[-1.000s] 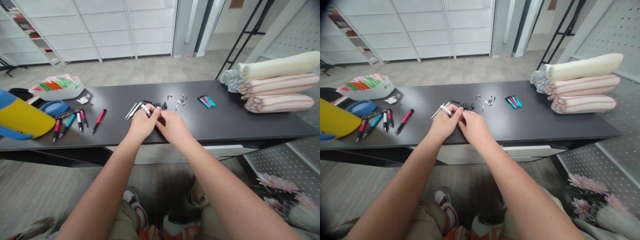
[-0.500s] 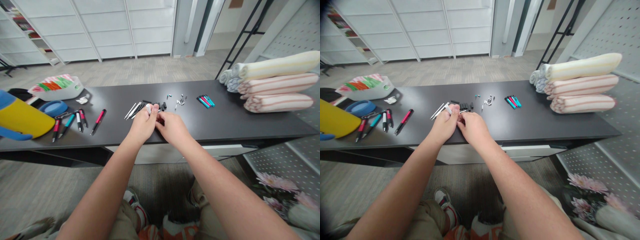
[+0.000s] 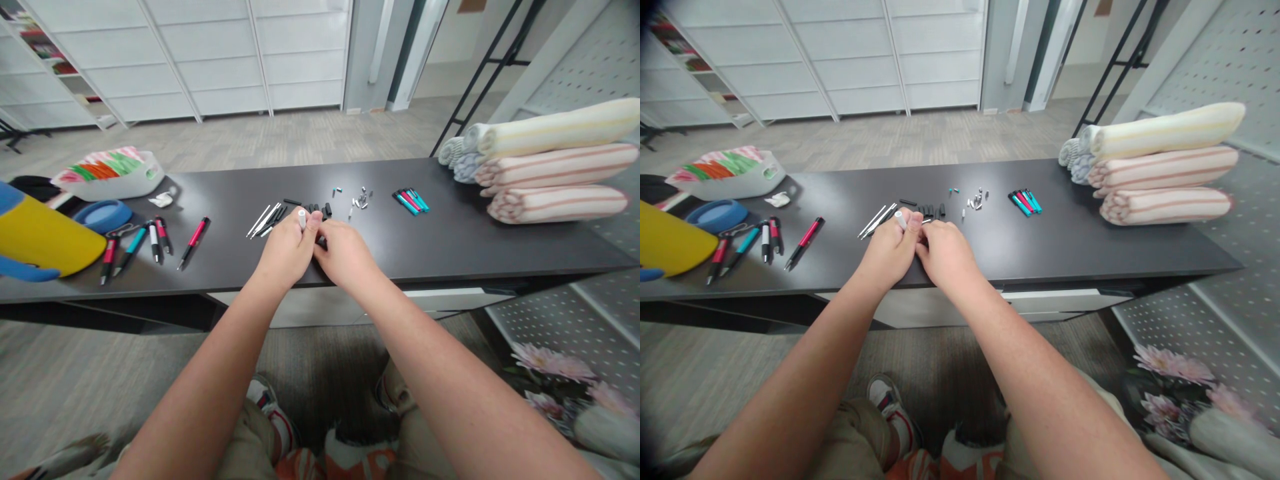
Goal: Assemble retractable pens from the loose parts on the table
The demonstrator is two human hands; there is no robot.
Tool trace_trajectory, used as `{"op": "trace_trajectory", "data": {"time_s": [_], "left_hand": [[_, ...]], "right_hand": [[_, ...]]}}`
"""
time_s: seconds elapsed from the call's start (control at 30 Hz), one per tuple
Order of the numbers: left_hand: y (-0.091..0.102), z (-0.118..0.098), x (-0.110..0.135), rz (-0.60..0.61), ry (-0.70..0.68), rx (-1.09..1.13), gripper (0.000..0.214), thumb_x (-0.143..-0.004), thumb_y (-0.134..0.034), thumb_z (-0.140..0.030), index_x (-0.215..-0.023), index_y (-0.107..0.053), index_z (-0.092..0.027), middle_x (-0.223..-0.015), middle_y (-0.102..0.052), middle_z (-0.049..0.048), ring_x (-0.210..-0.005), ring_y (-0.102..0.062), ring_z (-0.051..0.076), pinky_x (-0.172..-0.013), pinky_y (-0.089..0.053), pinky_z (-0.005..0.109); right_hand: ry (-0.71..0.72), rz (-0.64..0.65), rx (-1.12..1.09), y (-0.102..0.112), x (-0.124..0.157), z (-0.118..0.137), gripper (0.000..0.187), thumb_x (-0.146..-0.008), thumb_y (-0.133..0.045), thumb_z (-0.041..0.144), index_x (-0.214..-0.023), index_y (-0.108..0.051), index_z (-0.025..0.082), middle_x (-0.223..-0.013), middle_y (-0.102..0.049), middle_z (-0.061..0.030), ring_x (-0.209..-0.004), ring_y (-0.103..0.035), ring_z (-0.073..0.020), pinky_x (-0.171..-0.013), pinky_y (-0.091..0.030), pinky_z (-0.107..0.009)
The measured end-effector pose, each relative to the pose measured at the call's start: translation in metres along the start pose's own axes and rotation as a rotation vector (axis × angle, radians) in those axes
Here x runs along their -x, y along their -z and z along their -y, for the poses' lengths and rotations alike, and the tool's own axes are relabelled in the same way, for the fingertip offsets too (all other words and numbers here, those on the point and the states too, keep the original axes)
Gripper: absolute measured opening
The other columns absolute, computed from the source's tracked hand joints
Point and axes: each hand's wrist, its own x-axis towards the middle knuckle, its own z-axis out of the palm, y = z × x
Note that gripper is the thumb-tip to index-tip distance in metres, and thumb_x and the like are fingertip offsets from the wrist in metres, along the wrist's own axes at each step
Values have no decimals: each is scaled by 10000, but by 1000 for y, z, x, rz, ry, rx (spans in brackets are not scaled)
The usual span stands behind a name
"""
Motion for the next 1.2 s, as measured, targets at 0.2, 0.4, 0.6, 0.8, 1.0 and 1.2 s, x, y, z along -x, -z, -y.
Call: {"op": "trace_trajectory", "data": {"time_s": [0.2, 0.4, 0.6, 0.8, 1.0, 1.2], "left_hand": [[1, -2, 0, 2, -26, -94, 417, -1126, -322, -473, -788, -400, -240, -760, -543, 19, -736, -535, 194, -723, -387, 324], [-1, -5, 2, 26, 43, -190, 459, -1114, -320, -541, -832, -496, -225, -814, -615, 53, -781, -603, 218, -742, -419, 325], [0, -4, 3, 50, 84, -217, 487, -1103, -300, -595, -878, -511, -219, -845, -635, 68, -814, -624, 235, -750, -434, 338], [0, -11, 13, 32, 116, -238, 271, -1111, -352, -427, -1020, -498, -217, -967, -652, 93, -877, -661, 253, -779, -489, 360], [4, -4, 22, 89, 98, -190, 120, -1070, -379, -306, -1051, -458, -217, -1020, -607, 110, -930, -636, 267, -855, -516, 429], [13, 8, 17, 50, 54, -55, 126, -1034, -489, -309, -974, -534, -209, -994, -638, 81, -960, -625, 236, -932, -502, 405]], "right_hand": [[7, 32, 39, 1, 0, 2, 182, -1033, -560, 215, -1034, -728, 146, -1026, -751, -139, -948, -662, -253, -894, -462, -355], [19, 26, 56, 1, 0, 3, 186, -1025, -553, 200, -1074, -722, 141, -1052, -757, -144, -965, -675, -262, -881, -482, -351], [37, 18, 34, 1, 1, 3, 180, -1015, -547, 177, -1087, -707, 137, -1060, -752, -139, -963, -680, -257, -869, -494, -349], [41, -2, 53, -2, 3, 3, 230, -1050, -481, 181, -1050, -707, 141, -1028, -730, -141, -923, -665, -246, -847, -497, -349], [72, 63, 65, -1, 2, 4, 213, -1044, -506, 189, -988, -707, 145, -1048, -716, -139, -966, -648, -257, -891, -499, -371], [67, 81, 75, -2, 3, 3, 226, -1075, -507, 243, -1079, -708, 139, -1114, -706, -151, -1044, -637, -268, -934, -505, -400]]}}
